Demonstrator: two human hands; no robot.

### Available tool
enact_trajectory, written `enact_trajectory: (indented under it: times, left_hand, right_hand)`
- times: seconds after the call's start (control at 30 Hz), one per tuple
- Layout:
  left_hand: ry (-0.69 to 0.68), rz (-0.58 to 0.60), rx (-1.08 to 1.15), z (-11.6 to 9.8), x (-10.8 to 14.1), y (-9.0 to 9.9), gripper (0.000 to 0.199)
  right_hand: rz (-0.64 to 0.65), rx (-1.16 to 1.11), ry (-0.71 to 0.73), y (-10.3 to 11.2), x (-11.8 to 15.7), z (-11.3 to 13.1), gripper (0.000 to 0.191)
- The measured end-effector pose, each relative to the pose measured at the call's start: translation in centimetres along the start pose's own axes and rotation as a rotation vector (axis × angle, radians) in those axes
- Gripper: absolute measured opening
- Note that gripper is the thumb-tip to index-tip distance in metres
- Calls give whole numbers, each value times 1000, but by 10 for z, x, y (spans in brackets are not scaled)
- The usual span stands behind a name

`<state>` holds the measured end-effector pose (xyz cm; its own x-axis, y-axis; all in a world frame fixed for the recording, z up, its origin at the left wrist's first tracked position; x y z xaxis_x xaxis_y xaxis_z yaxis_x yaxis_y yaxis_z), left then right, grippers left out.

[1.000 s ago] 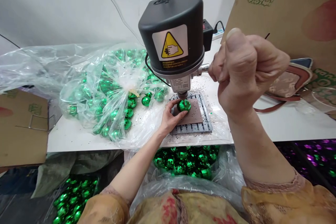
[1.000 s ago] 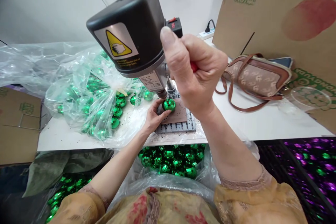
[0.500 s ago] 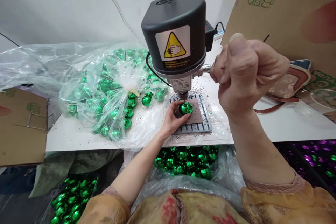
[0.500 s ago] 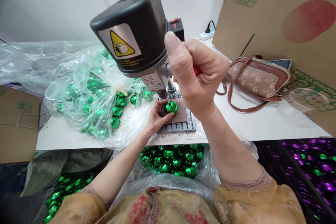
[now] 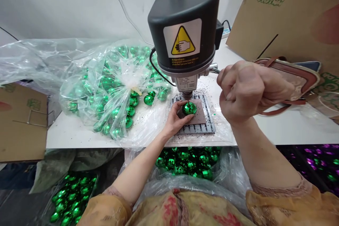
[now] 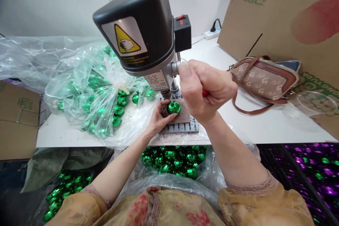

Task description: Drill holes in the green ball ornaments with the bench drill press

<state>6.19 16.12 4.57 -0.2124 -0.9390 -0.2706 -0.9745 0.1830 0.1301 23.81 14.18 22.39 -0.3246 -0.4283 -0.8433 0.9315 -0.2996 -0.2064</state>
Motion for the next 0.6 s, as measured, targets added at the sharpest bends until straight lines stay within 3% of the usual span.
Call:
enact_trajectory:
  times: [0.1, 0.3, 0.6]
  left_hand:
    - [3, -3, -17, 0, 0, 1, 60]
    - [6, -11, -33, 0, 0, 1, 60]
    - [34, 2, -10, 1, 1, 0, 59]
  right_hand:
    - [-103, -162, 117, 1, 5, 0, 62]
    - [-136, -232, 198, -1, 11, -6, 64]
    - [-82, -245, 406, 3, 16, -13, 50]
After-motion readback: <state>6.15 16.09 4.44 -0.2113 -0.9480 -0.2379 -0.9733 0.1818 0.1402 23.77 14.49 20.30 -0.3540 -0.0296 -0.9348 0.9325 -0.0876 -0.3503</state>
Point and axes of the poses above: each hand's wrist, its own x-axis away from the middle knuckle, its own y-axis out of the back of the hand, z = x × y, the point moved 4 cm from there along -x, towards the middle knuckle, and after that the axes turned 1 degree about -x, right-handed, at the moved point
